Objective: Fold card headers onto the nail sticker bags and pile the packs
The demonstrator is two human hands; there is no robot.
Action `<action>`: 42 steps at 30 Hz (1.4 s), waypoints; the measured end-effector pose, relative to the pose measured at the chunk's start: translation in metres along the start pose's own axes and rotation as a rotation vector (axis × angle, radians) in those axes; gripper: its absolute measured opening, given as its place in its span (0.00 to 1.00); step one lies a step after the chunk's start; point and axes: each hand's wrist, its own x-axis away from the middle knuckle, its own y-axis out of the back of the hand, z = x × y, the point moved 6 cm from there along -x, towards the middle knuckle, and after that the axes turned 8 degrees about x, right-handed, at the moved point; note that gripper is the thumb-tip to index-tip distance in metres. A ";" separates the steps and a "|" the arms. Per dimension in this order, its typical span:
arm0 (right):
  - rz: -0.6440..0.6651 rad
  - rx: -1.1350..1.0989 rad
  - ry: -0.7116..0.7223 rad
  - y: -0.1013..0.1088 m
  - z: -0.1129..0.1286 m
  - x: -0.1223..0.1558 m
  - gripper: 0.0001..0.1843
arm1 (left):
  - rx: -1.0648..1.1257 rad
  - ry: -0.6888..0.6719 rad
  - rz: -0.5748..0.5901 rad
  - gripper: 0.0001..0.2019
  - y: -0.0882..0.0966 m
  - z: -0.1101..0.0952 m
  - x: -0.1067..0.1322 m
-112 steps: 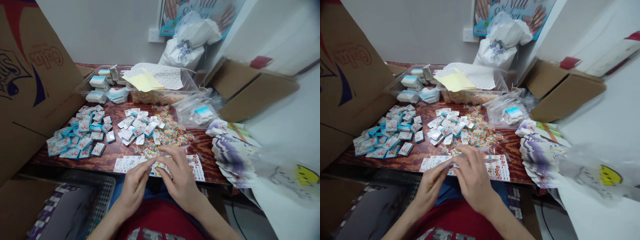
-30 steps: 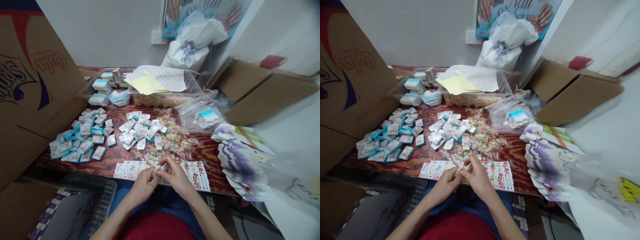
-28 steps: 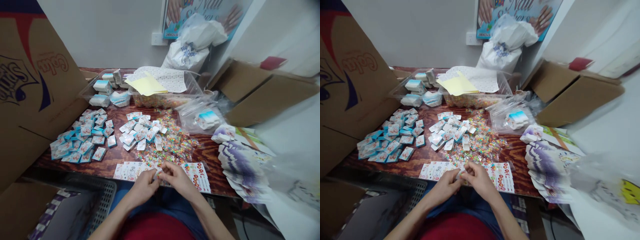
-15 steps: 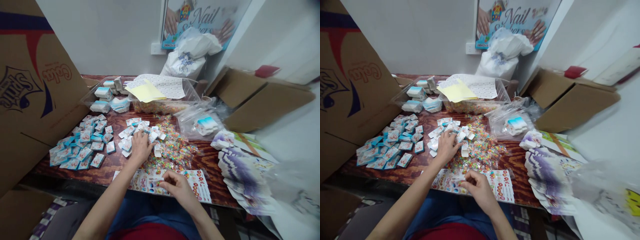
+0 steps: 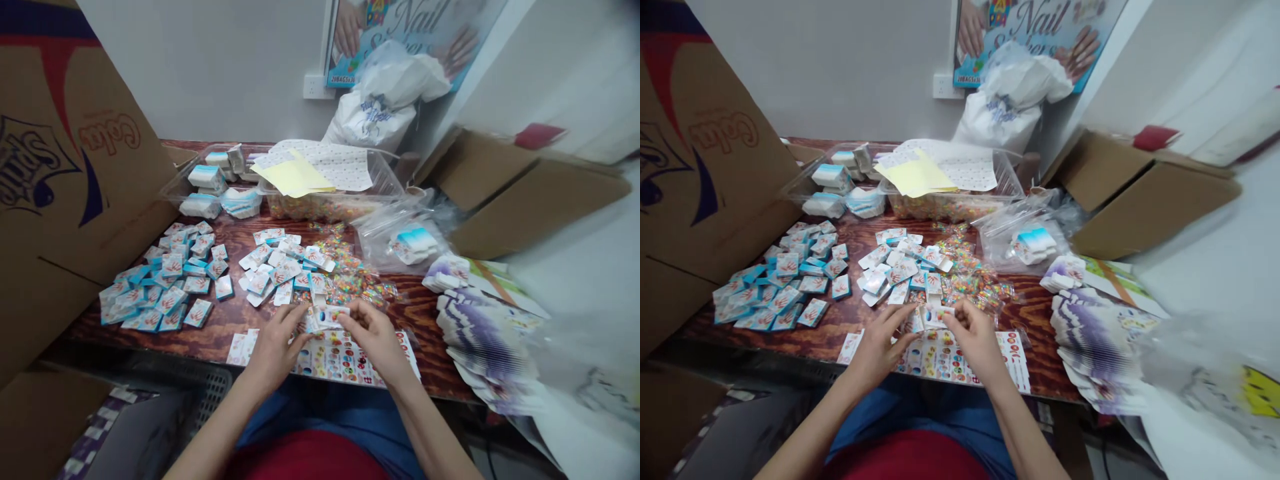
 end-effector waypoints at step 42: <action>0.163 -0.090 -0.042 -0.027 -0.034 0.027 0.11 | -0.143 -0.032 0.110 0.23 -0.021 -0.016 0.031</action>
